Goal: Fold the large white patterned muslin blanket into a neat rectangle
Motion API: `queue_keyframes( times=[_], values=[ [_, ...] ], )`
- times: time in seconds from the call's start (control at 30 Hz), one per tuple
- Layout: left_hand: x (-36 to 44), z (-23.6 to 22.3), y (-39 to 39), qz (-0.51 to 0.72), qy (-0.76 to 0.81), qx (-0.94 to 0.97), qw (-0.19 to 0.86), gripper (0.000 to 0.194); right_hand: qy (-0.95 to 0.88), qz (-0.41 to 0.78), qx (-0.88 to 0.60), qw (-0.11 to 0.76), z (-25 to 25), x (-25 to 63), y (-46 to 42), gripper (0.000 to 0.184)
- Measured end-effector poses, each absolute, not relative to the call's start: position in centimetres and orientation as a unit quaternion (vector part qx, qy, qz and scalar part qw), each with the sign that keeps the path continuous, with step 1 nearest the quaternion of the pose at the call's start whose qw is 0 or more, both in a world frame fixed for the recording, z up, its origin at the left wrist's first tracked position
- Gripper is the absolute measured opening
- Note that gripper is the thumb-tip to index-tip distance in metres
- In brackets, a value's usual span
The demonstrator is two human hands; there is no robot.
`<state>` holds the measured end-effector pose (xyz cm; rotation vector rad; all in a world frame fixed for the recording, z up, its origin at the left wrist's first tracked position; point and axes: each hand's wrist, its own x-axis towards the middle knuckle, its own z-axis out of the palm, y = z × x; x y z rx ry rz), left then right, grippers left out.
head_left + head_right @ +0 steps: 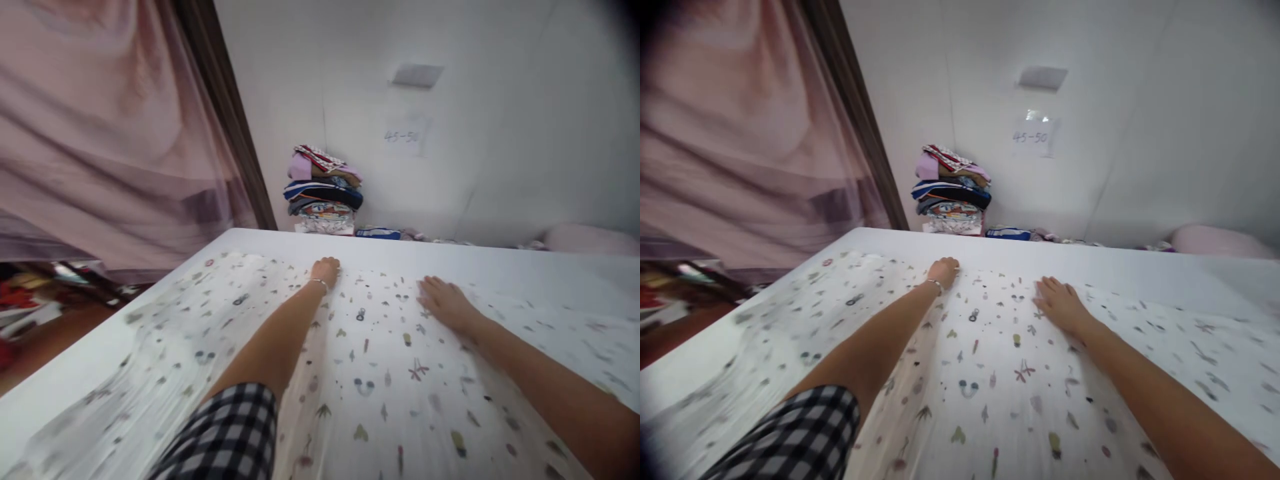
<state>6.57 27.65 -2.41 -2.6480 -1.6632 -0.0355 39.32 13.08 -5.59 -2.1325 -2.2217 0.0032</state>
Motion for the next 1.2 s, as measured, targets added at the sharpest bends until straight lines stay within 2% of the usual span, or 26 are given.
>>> queue_keyframes(
  times=[0.2,0.4,0.53,0.7,1.0,1.2],
  values=[
    [5.1,-2.4,28.4,0.022,-0.527,-0.850,0.000,0.025,-0.717,0.005,-0.695,0.060,-8.6,38.5,12.4,0.063],
    [2.1,-2.2,28.8,0.029,-0.524,-0.851,0.007,0.025,-0.719,-0.068,-0.683,0.110,-8.9,38.7,12.0,0.070],
    [2.1,-2.6,28.8,0.013,-0.536,-0.844,0.020,0.025,-0.729,-0.017,-0.680,0.082,-9.2,39.1,12.2,0.067],
    [2.0,-3.1,28.9,-0.001,-0.543,-0.840,0.018,0.029,-0.728,-0.007,-0.680,0.090,-9.6,39.5,12.6,0.066],
    [-5.0,-1.8,29.3,0.042,-0.528,-0.847,0.041,0.028,-0.721,0.002,-0.688,0.084,-8.8,39.1,12.5,0.065],
    [-7.0,-1.9,29.5,0.047,-0.535,-0.840,0.073,0.029,-0.721,0.002,-0.689,0.074,-8.9,39.3,12.5,0.065]
  ],
)
